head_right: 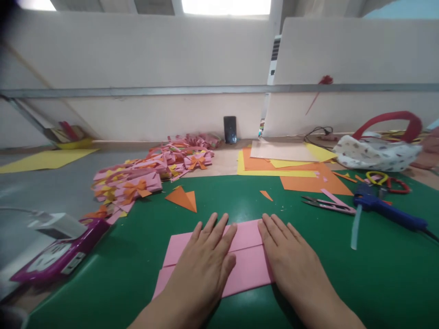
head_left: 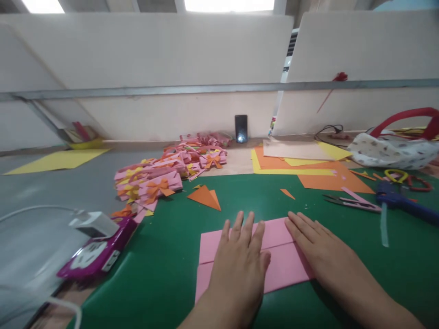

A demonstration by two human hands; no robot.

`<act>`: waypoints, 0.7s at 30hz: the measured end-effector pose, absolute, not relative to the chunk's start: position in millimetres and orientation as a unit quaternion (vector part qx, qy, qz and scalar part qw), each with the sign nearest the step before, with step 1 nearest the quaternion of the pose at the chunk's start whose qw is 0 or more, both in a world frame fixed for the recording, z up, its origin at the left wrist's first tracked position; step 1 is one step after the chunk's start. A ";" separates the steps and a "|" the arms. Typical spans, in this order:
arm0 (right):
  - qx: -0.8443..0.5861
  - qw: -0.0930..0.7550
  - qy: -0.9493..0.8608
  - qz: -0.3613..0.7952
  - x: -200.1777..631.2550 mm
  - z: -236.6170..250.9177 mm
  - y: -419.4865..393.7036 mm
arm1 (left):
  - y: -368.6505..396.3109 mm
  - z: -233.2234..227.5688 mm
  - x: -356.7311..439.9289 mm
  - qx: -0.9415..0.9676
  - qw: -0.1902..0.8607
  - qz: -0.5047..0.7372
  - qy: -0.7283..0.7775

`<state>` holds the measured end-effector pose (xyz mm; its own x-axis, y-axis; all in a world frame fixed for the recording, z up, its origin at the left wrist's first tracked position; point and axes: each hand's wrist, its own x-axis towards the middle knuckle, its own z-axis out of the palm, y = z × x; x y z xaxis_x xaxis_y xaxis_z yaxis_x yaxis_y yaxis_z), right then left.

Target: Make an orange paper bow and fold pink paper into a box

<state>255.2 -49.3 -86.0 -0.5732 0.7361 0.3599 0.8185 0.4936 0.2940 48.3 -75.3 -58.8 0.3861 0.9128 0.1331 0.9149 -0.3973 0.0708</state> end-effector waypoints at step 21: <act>-0.284 0.260 -0.888 -0.252 196.8 -55.5 -99.5 | -89.3 -60.5 -5.0 -0.852 0.030 -0.056 -0.519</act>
